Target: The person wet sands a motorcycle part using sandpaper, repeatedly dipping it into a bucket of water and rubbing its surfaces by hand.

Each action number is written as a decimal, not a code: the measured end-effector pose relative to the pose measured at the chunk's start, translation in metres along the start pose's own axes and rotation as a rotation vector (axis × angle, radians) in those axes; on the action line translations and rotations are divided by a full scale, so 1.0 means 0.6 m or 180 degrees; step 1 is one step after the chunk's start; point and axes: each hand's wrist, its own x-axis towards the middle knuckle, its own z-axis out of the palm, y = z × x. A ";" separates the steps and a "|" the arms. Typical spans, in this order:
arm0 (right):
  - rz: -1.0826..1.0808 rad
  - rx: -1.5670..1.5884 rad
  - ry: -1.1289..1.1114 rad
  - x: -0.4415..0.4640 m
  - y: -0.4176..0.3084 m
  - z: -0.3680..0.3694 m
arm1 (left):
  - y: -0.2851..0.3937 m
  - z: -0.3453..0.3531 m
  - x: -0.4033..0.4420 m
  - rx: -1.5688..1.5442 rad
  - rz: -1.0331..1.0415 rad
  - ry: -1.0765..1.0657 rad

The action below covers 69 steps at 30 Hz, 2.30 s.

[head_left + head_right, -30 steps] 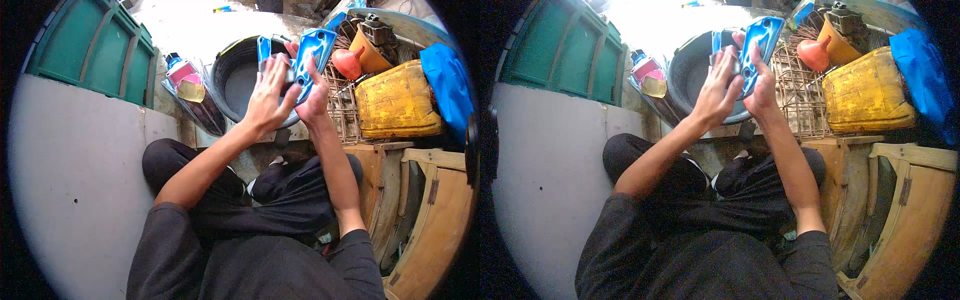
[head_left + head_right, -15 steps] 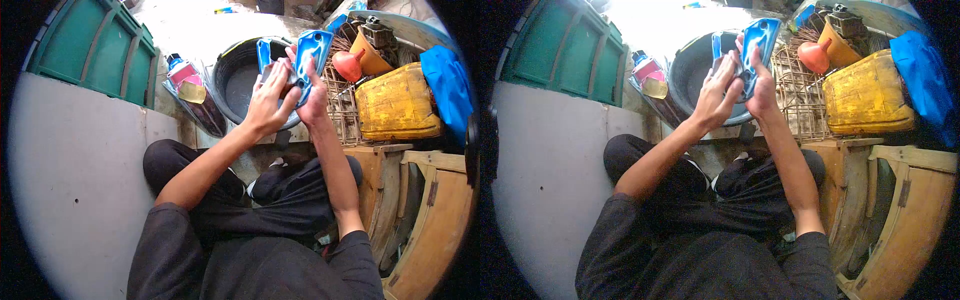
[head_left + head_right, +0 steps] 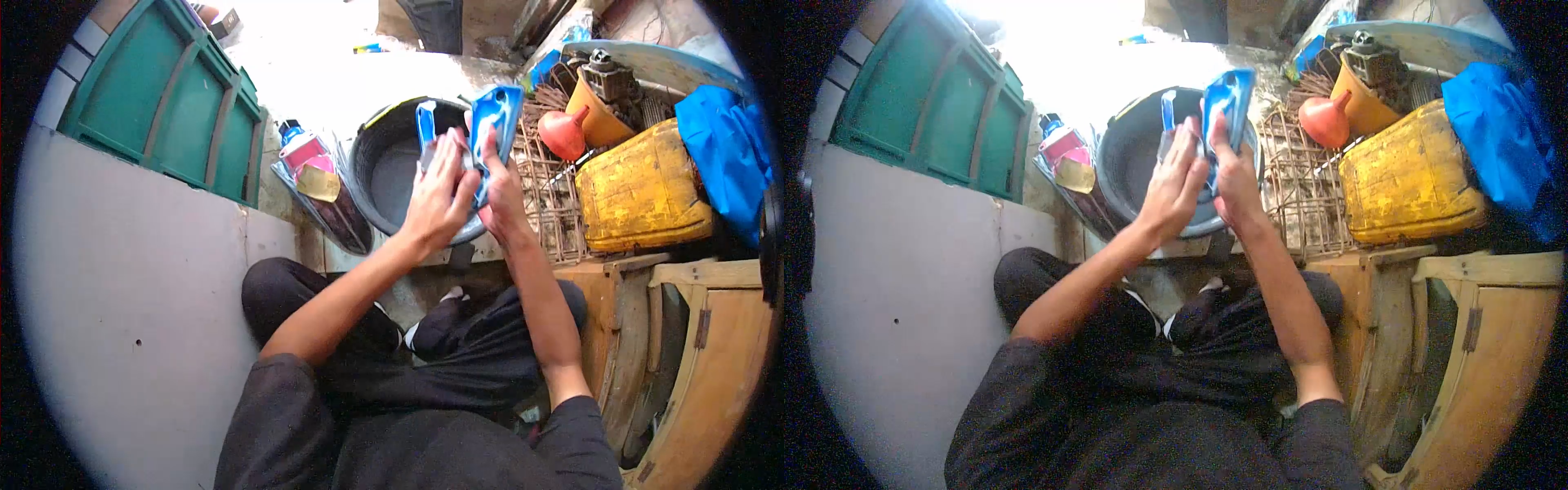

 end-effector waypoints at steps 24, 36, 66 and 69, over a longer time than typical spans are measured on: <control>0.0145 -0.0487 -0.0096 -0.009 0.031 -0.009 | 0.009 -0.024 0.006 0.0029 -0.0989 -0.0807; 0.0770 0.0158 0.0132 -0.003 0.025 -0.020 | 0.025 -0.014 -0.022 -0.0623 -0.1049 -0.0800; 0.1385 0.0278 -0.0018 0.020 0.043 -0.044 | 0.040 -0.012 -0.035 -0.0183 -0.1393 -0.0930; 0.0903 -0.0003 -0.0078 -0.005 0.065 -0.014 | 0.008 -0.025 0.000 0.0099 -0.1612 -0.0982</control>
